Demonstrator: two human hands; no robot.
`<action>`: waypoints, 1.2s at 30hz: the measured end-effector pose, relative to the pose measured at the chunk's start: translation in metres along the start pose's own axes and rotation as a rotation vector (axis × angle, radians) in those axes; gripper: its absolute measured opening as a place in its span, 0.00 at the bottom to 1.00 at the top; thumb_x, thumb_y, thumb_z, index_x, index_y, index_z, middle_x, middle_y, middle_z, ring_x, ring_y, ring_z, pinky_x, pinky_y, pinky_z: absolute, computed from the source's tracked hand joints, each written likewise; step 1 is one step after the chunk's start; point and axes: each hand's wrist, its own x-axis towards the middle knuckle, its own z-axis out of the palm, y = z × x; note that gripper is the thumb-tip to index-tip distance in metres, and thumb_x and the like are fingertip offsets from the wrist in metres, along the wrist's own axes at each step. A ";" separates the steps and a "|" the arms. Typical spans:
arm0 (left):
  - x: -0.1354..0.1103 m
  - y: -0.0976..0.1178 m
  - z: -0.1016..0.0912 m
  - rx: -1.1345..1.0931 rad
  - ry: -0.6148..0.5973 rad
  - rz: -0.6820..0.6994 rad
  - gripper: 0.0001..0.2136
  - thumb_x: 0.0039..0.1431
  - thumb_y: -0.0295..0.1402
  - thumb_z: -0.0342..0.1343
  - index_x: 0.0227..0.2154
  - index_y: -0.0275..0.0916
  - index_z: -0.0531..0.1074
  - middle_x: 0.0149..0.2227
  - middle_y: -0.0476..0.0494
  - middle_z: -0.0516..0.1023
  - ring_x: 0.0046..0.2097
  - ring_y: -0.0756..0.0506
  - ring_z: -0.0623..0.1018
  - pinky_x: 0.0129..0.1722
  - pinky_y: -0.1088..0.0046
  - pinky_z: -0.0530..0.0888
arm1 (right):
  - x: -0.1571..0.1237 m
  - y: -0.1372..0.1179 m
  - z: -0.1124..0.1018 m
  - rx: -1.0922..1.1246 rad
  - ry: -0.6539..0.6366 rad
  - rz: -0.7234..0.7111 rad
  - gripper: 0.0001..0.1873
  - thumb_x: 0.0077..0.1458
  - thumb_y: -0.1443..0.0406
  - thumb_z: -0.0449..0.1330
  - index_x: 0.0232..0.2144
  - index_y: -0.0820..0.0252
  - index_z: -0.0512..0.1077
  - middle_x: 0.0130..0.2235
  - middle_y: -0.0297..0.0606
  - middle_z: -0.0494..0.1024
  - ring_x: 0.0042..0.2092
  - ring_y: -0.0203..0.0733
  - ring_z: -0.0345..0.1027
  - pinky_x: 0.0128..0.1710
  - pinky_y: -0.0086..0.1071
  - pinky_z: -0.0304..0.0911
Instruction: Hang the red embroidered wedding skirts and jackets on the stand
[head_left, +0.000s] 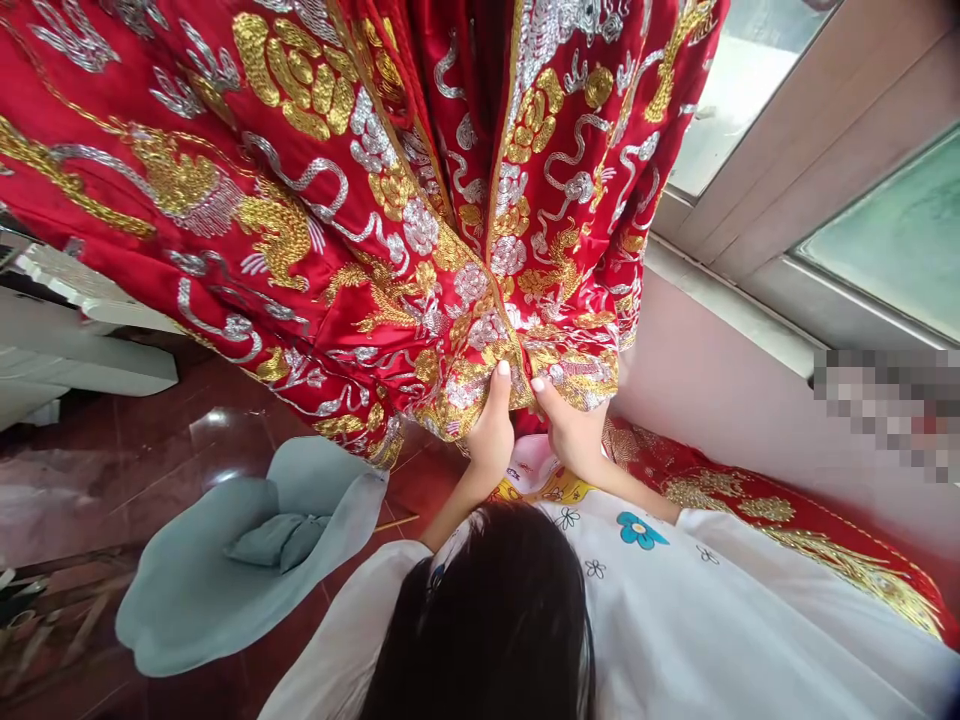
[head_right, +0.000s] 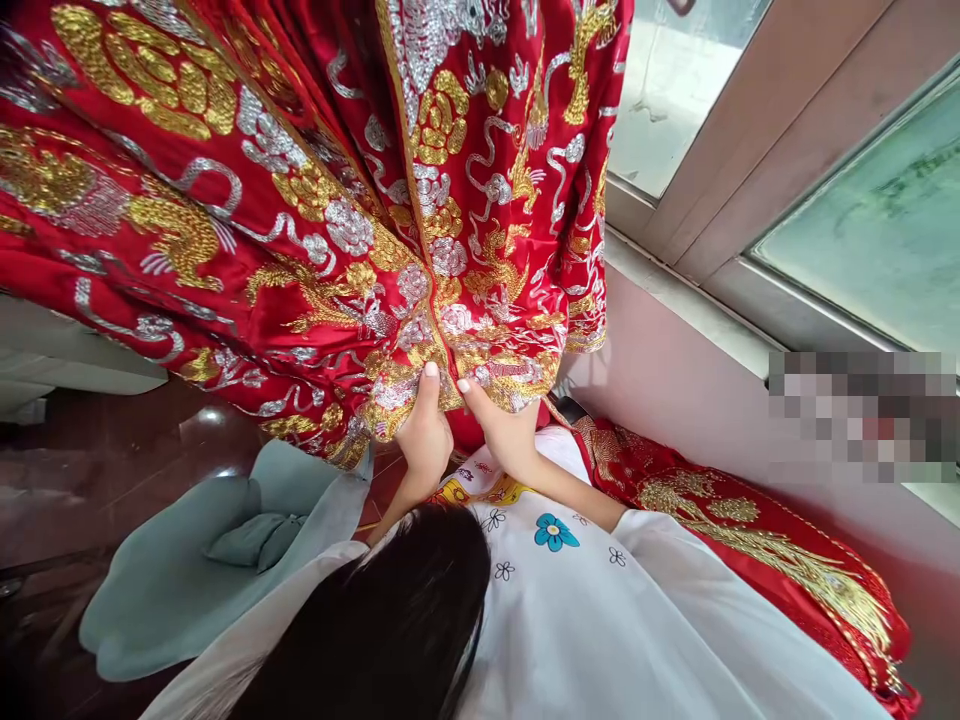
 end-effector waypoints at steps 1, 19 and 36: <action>0.000 0.000 -0.001 0.001 -0.020 0.014 0.22 0.54 0.43 0.60 0.51 0.42 0.71 0.55 0.46 0.73 0.63 0.43 0.63 0.64 0.66 0.61 | 0.000 0.000 0.000 -0.005 0.003 -0.010 0.20 0.42 0.58 0.68 0.36 0.61 0.71 0.28 0.35 0.75 0.31 0.38 0.70 0.40 0.37 0.71; -0.011 -0.018 -0.008 -0.107 -0.149 -0.182 0.16 0.48 0.36 0.66 0.41 0.40 0.77 0.47 0.45 0.79 0.55 0.43 0.74 0.60 0.66 0.67 | 0.007 0.006 -0.009 -0.085 -0.067 -0.023 0.27 0.46 0.53 0.65 0.47 0.61 0.70 0.45 0.42 0.77 0.49 0.44 0.71 0.55 0.41 0.63; -0.016 -0.016 -0.004 -0.133 -0.179 -0.293 0.18 0.49 0.35 0.65 0.46 0.43 0.75 0.49 0.45 0.78 0.53 0.42 0.75 0.57 0.63 0.69 | 0.016 -0.063 -0.055 -0.636 -0.557 0.251 0.24 0.54 0.48 0.56 0.21 0.63 0.69 0.20 0.33 0.69 0.23 0.31 0.58 0.23 0.26 0.54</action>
